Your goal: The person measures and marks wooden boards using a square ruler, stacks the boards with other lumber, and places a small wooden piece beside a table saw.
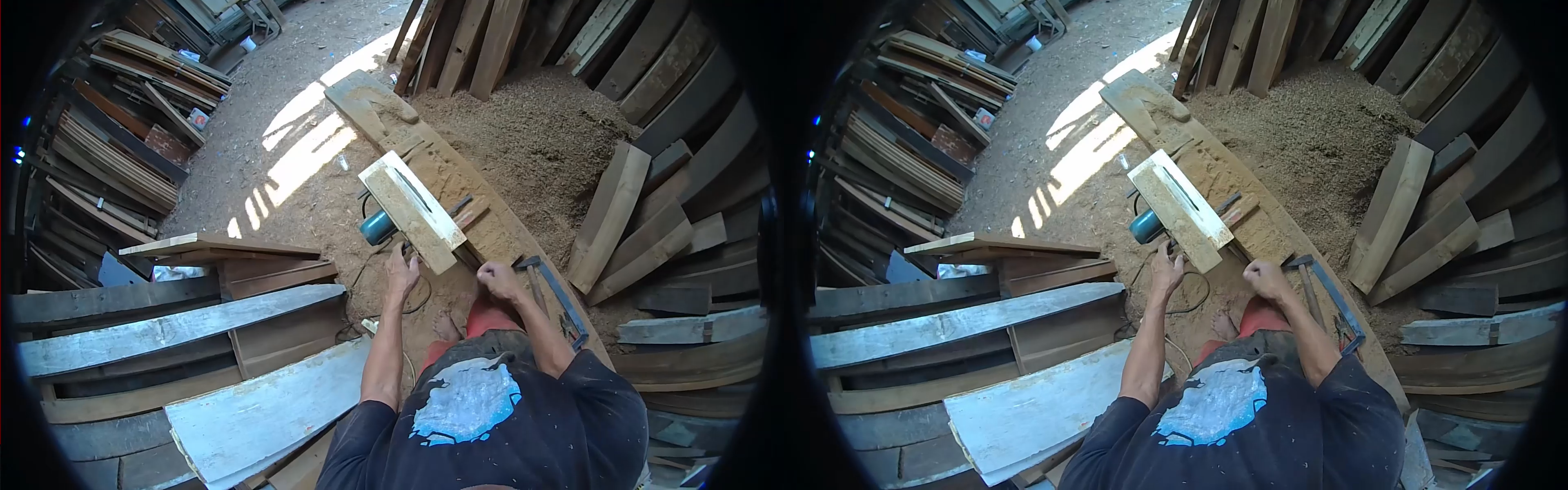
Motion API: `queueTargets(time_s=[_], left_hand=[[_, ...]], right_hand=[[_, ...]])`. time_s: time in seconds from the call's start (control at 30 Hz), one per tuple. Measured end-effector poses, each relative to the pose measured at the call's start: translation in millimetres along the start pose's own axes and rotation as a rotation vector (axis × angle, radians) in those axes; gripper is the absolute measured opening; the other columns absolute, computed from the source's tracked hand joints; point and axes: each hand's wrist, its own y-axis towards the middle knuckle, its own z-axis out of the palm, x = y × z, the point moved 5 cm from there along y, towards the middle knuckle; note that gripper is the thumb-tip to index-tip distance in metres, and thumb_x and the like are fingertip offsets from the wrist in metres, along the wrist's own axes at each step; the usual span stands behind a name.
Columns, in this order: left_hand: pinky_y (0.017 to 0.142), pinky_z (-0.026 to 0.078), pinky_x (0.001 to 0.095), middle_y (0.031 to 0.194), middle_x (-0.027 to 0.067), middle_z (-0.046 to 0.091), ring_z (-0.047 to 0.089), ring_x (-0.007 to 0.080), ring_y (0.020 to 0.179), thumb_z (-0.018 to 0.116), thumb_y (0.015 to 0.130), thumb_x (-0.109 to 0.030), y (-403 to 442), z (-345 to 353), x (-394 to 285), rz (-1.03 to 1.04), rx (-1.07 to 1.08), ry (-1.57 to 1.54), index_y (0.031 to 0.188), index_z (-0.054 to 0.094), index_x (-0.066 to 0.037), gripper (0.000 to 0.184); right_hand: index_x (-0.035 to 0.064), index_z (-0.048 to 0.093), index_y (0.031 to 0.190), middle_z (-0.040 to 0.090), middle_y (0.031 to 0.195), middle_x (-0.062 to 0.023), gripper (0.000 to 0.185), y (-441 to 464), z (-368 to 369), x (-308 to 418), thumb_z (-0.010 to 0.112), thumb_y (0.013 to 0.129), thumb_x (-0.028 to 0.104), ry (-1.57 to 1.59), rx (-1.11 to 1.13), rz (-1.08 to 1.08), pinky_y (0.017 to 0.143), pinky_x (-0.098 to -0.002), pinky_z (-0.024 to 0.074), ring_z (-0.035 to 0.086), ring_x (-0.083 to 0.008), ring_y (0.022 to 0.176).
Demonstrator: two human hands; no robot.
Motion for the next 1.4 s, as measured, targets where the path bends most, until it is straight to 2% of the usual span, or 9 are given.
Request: queueTargets(time_s=[0.17,0.3,0.5,0.6,0.8,0.93,1.0,1.2,1.4], left_hand=[[0.092,0.053,0.046,0.116,0.0264,0.067,0.068,0.0392,0.105,0.07,0.083,-0.01,-5.9,17.4,24.7,0.027,0.133,-0.18,0.142,0.036,0.001,0.069],[0.092,0.056,0.042,0.121,0.0268,0.062,0.069,0.0355,0.107,0.067,0.079,0.005,-6.7,19.6,19.1,0.039,0.168,-0.297,0.145,0.029,0.001,0.076],[0.088,0.059,0.0392,0.123,0.0257,0.062,0.068,0.0336,0.108,0.063,0.083,0.008,-3.2,10.9,-13.5,-0.002,0.097,-0.281,0.145,0.031,-0.001,0.07],[0.087,0.059,0.0396,0.124,0.0247,0.063,0.068,0.0343,0.107,0.063,0.082,0.007,-3.7,13.9,-5.5,0.002,0.054,-0.282,0.144,0.034,-0.001,0.069],[0.082,0.059,0.0423,0.115,0.025,0.066,0.07,0.0379,0.098,0.066,0.08,0.004,-4.0,16.8,5.3,0.001,0.012,-0.209,0.141,0.038,-0.002,0.067],[0.081,0.06,0.0423,0.113,0.0237,0.067,0.071,0.0378,0.095,0.065,0.08,0.005,-6.4,19.2,8.5,-0.001,-0.02,-0.235,0.141,0.038,-0.002,0.067],[0.08,0.06,0.0424,0.113,0.0233,0.067,0.071,0.0376,0.095,0.065,0.08,0.006,-7.6,17.4,2.1,-0.009,-0.035,-0.268,0.141,0.038,-0.002,0.067],[0.087,0.059,0.0375,0.127,0.0217,0.062,0.07,0.0281,0.104,0.058,0.081,0.012,-9.7,18.3,-0.2,-0.088,0.043,-0.237,0.148,0.031,-0.008,0.074],[0.085,0.059,0.0408,0.116,0.0219,0.068,0.071,0.0336,0.101,0.063,0.081,0.009,-10.9,11.6,-16.2,-0.093,-0.034,-0.222,0.143,0.037,-0.008,0.069]], right_hand=[[0.0045,0.062,0.122,0.067,0.117,-0.0186,0.047,-34.2,-125.4,-78.8,0.075,0.082,0.027,-0.722,-0.349,0.314,0.092,-0.0457,0.0502,0.065,-0.035,0.105],[0.0073,0.05,0.14,0.055,0.141,-0.0216,0.082,-83.5,-162.2,-147.9,0.081,0.072,0.041,-0.729,0.088,0.651,0.104,-0.0473,0.044,0.052,-0.0394,0.131],[0.0026,0.07,0.111,0.072,0.108,-0.0196,0.048,-87.4,-176.4,-202.0,0.076,0.075,0.034,-0.393,0.116,0.498,0.094,-0.0455,0.0504,0.067,-0.0364,0.109],[-0.0006,0.069,0.104,0.073,0.094,-0.0184,0.038,-85.7,-193.7,-232.5,0.071,0.078,0.028,-0.459,0.062,0.507,0.082,-0.0412,0.0546,0.072,-0.0284,0.089],[-0.0004,0.06,0.107,0.069,0.083,-0.0182,0.029,-56.7,-226.7,-195.5,0.065,0.092,0.023,-0.083,-0.004,0.726,0.076,-0.0455,0.0501,0.069,-0.0318,0.084],[0.0029,0.053,0.109,0.065,0.087,-0.0243,0.023,16.8,-233.9,-129.2,0.05,0.101,0.024,-0.579,-0.131,0.172,0.077,-0.0516,0.0481,0.064,-0.0442,0.085],[0.0037,0.052,0.104,0.06,0.07,-0.0168,0.024,59.6,-218.8,-56.6,0.044,0.104,0.027,-0.674,-0.185,-0.036,0.07,-0.0462,0.0479,0.064,-0.0369,0.071],[0.007,0.058,0.094,0.062,0.08,-0.0239,0.019,171.4,-138.8,96.2,0.051,0.099,0.024,-0.647,0.229,-0.253,0.07,-0.0545,0.0438,0.061,-0.0455,0.081],[0.0102,0.062,0.091,0.067,0.083,-0.0175,0.009,250.1,-80.3,141.6,0.055,0.089,0.015,-0.801,0.346,-0.515,0.069,-0.0505,0.0468,0.065,-0.0402,0.083]])
